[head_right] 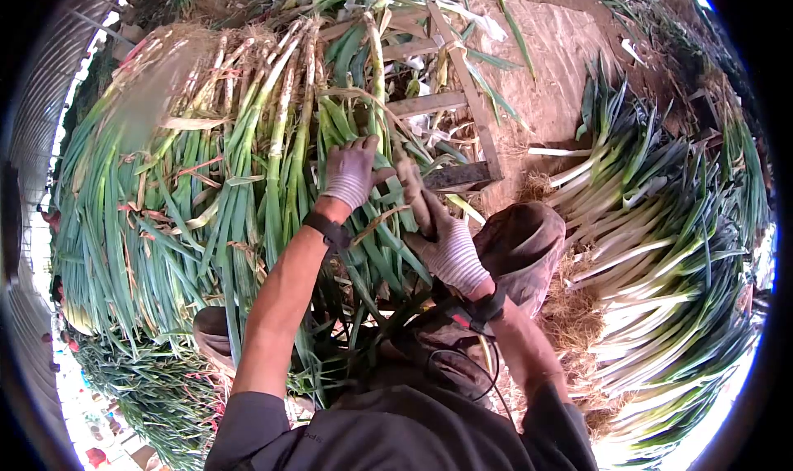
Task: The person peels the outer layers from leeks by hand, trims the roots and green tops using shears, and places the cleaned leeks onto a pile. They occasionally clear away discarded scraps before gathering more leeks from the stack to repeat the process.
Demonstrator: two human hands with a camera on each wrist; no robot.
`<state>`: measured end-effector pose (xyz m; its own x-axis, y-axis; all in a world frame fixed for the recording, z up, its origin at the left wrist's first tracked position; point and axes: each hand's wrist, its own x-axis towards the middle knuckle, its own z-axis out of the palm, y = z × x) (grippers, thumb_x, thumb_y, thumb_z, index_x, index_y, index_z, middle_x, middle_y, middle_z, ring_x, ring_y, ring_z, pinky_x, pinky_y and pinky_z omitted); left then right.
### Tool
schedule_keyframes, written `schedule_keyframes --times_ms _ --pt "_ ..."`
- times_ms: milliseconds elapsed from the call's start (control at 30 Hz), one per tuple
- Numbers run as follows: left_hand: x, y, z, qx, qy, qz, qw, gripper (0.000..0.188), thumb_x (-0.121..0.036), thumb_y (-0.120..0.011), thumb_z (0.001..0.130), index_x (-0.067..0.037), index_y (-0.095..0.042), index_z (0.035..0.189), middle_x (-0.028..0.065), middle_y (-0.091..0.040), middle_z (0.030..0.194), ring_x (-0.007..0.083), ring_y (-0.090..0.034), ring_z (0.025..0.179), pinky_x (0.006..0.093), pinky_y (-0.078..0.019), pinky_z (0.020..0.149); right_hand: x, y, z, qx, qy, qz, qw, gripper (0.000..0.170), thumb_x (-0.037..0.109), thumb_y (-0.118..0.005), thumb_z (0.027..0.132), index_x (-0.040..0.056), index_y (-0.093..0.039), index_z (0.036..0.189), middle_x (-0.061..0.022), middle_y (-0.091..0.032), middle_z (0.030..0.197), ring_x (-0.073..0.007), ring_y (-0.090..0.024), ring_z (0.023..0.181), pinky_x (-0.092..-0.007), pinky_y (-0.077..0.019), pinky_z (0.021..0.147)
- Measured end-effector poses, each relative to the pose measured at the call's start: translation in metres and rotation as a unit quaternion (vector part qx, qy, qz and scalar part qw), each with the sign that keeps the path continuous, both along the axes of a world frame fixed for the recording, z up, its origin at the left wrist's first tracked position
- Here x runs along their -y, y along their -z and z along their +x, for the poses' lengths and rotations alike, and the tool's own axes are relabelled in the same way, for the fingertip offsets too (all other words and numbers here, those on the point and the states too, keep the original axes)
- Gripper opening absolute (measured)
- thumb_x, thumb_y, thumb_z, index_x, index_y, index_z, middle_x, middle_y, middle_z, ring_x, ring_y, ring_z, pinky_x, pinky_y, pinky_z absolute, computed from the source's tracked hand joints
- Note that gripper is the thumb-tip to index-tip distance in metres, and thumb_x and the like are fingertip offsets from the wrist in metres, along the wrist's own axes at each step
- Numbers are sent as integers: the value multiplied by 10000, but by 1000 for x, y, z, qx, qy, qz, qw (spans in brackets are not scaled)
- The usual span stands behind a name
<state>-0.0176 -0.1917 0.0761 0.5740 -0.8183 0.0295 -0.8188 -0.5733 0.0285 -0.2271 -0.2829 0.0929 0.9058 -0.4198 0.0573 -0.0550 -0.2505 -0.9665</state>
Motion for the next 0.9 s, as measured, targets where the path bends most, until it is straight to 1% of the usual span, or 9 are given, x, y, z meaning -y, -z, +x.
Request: schedule_keyframes --times_ms 133,233,333,367,467,567,700,833,900 --pt "-45 -15 -5 33 22 276 960 573 -565 -681 794 -137 -642 1173 52 -662 1099 184 -586 1083 348 -442 841 -3 -13 -16 -155 -16 -11 988 712 179 -767 790 -3 -438 1395 -272 -657 955 -339 -706 870 -374 -543 758" --pt "-76 -17 13 70 55 194 977 524 -627 -609 816 -138 -682 990 61 -659 996 212 -614 991 395 -446 881 -8 3 -31 -144 -4 -51 988 693 202 -770 787 10 -459 1376 -271 -665 896 -382 -702 838 -405 -545 717" --pt "-33 -46 16 -176 -39 248 952 512 -620 -606 828 -124 -668 939 99 -660 940 263 -648 873 441 -452 896 -11 -4 -29 -206 10 -21 978 681 187 -753 785 9 -459 1374 -282 -656 876 -412 -688 837 -422 -544 715" --pt "-27 -28 15 -127 -18 162 979 485 -583 -600 866 -109 -657 953 122 -659 874 296 -660 797 477 -463 895 -13 -3 -27 -198 6 -30 980 675 173 -741 784 10 -457 1375 -285 -652 874 -422 -680 840 -427 -543 713" --pt "10 12 -1 -64 -75 74 992 538 -424 -653 876 -51 -566 1255 165 -704 930 289 -706 879 444 -535 780 -9 -1 -21 -185 0 -62 981 657 135 -708 780 14 -454 1373 -288 -643 863 -444 -665 838 -437 -541 708" --pt "36 54 8 -53 -184 62 980 663 -375 -705 835 -2 -470 1330 181 -708 892 311 -715 822 442 -553 730 -4 8 -16 -146 -11 -85 986 623 103 -673 770 23 -465 1352 -272 -640 825 -444 -661 796 -437 -540 698" --pt "29 52 8 -213 -238 -72 945 626 -413 -731 800 3 -468 1186 249 -698 881 395 -697 827 484 -552 719 0 -10 -11 -235 0 -80 969 644 99 -682 756 24 -459 1356 -266 -641 804 -440 -662 786 -448 -538 690" --pt "10 53 -20 -248 -242 -53 937 520 -387 -692 828 -9 -490 1123 240 -692 826 408 -689 831 493 -548 756 -12 12 -29 -126 -9 -134 983 630 105 -691 767 29 -464 1350 -264 -628 763 -437 -650 725 -476 -516 611" --pt "-6 53 -27 -245 -237 -72 938 477 -361 -687 839 -13 -497 1104 246 -687 817 414 -686 812 497 -548 740 -21 14 -38 -177 -7 -116 977 631 103 -689 772 18 -459 1353 -255 -620 735 -433 -646 693 -472 -507 587"
